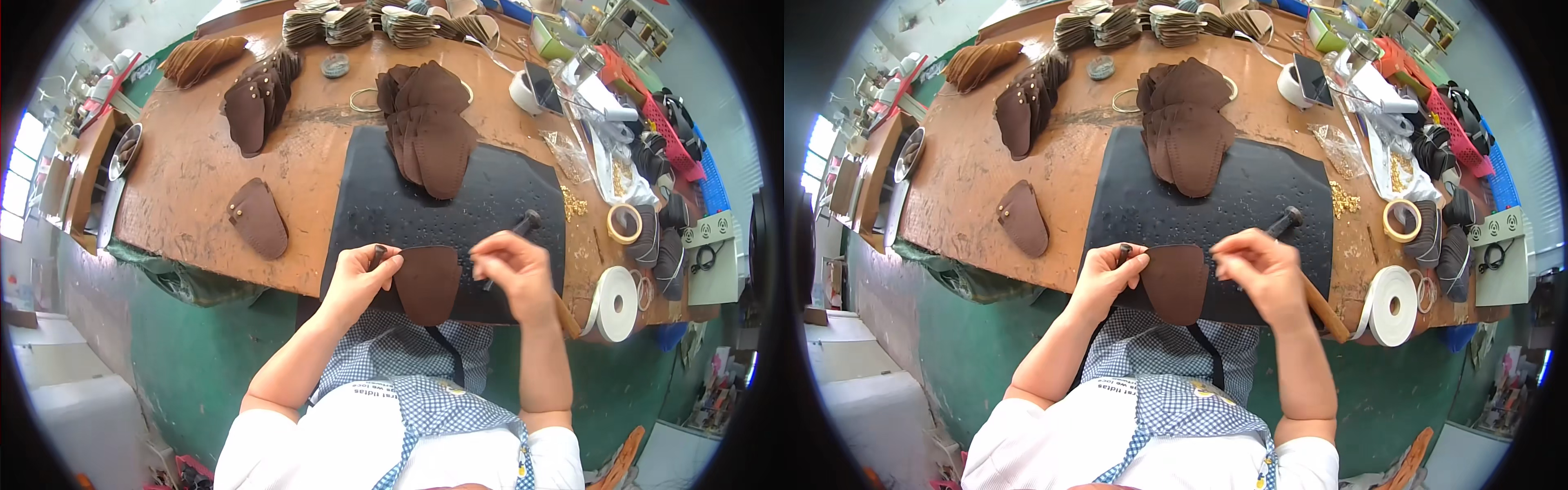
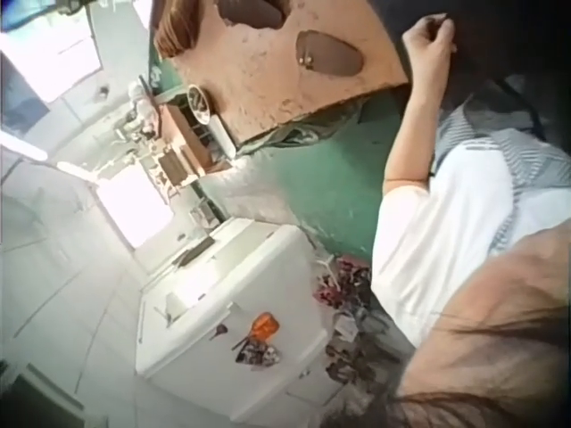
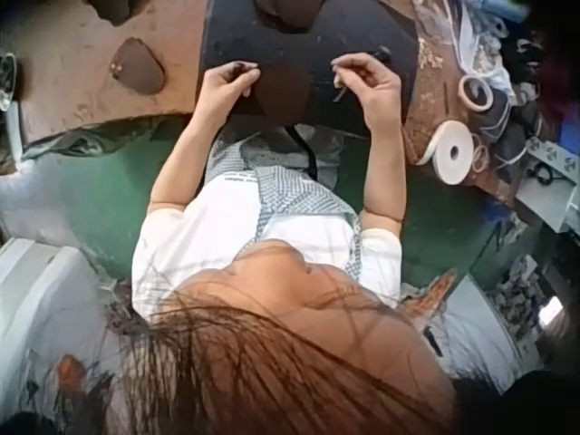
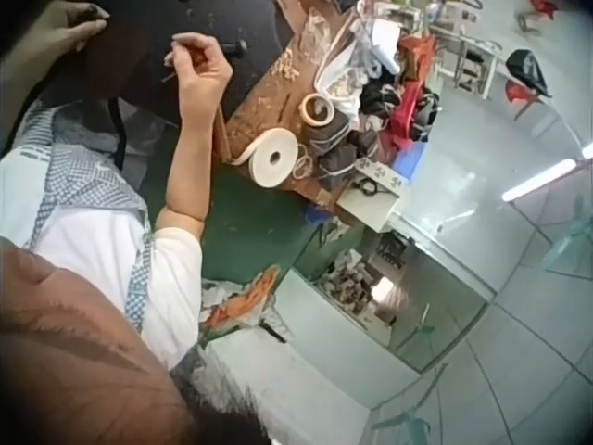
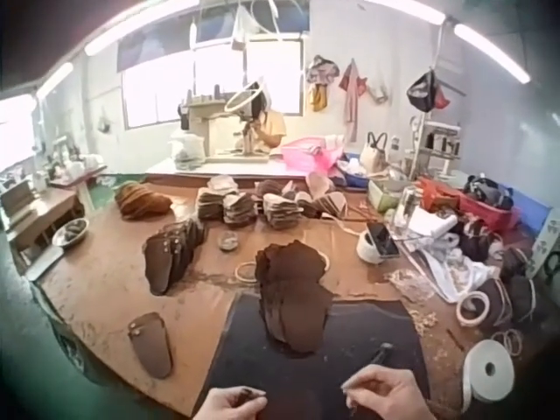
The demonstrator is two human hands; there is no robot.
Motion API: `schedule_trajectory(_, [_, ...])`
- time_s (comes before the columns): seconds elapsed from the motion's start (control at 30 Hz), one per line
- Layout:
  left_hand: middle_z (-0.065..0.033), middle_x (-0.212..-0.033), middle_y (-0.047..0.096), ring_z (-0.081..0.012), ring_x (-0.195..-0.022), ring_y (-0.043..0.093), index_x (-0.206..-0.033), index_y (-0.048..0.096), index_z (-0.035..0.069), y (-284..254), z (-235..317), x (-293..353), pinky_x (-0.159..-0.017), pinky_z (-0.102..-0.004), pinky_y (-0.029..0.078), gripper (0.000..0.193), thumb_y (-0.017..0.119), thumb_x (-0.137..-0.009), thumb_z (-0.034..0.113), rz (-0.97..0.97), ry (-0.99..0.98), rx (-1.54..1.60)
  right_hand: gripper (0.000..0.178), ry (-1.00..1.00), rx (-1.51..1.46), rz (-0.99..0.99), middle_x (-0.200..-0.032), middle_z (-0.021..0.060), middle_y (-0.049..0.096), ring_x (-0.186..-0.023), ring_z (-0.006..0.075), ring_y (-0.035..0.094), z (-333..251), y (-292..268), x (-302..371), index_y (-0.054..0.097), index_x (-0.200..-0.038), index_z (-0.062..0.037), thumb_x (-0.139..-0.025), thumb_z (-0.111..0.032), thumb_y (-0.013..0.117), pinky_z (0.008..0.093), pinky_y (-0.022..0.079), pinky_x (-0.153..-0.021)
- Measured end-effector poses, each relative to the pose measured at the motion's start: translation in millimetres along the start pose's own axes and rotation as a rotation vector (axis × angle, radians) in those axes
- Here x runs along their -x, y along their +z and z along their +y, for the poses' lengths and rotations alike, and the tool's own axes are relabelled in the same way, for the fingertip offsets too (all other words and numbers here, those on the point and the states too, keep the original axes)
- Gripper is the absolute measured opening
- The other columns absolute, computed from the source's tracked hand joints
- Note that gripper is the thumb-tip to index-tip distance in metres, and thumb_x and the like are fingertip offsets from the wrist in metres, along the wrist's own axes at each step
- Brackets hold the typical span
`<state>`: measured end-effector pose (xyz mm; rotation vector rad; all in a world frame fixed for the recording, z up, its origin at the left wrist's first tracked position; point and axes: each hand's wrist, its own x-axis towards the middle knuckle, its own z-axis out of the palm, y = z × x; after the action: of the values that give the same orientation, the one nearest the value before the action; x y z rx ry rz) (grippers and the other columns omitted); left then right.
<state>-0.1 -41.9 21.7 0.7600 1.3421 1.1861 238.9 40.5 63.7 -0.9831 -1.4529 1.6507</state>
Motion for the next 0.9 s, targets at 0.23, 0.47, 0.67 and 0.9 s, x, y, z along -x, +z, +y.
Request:
schedule_trajectory(0.23, [0.0027, -0.072, 0.063, -0.0027, -0.063, 0.054, -0.107, 0.07, -0.002, 3, -6, 3, -0.058, -0.0186, 0.04, 0.019, 0.067, -0.096, 0.013, -0.018, 0.009, 0.021, 0.014, -0.147, 0.196, -0.049, -0.09, 0.0043, 0.067, -0.082, 0.012, 0.067, 37, 57, -3, 0.069, -0.098, 0.0044, -0.087, 0.011, 0.065, 0.0245, 0.055, -0.075])
schedule_trajectory(0.47, [0.0006, -0.081, 0.066, -0.0045, -0.068, 0.057, -0.108, 0.069, -0.004, 0, -11, 1, -0.063, -0.019, 0.045, 0.018, 0.067, -0.096, 0.01, -0.056, 0.027, 0.004, 0.01, -0.382, 0.416, -0.022, -0.091, 0.0073, 0.069, -0.076, 0.0149, 0.068, 47, 62, -12, 0.071, -0.093, 0.0011, -0.084, 0.005, 0.071, 0.0265, 0.055, -0.068])
schedule_trajectory(0.67, [0.0005, -0.08, 0.066, -0.0042, -0.068, 0.057, -0.107, 0.069, -0.003, -1, -9, 2, -0.062, -0.0193, 0.046, 0.017, 0.067, -0.096, 0.01, -0.056, 0.071, -0.053, 0.014, -0.29, 0.39, -0.037, -0.093, 0.008, 0.068, -0.082, 0.0163, 0.066, 44, 61, -15, 0.072, -0.091, -0.0007, -0.079, 0.005, 0.075, 0.0271, 0.054, -0.07])
schedule_trajectory(0.9, [-0.0017, -0.077, 0.068, -0.0054, -0.07, 0.061, -0.108, 0.07, 0.0, 7, -6, 6, -0.065, -0.0233, 0.052, 0.016, 0.067, -0.095, 0.008, -0.055, 0.228, -0.261, 0.022, -0.514, 0.599, -0.016, -0.092, 0.0079, 0.068, -0.09, 0.023, 0.065, 38, 54, -18, 0.069, -0.089, -0.0022, -0.07, 0.004, 0.079, 0.034, 0.052, -0.082])
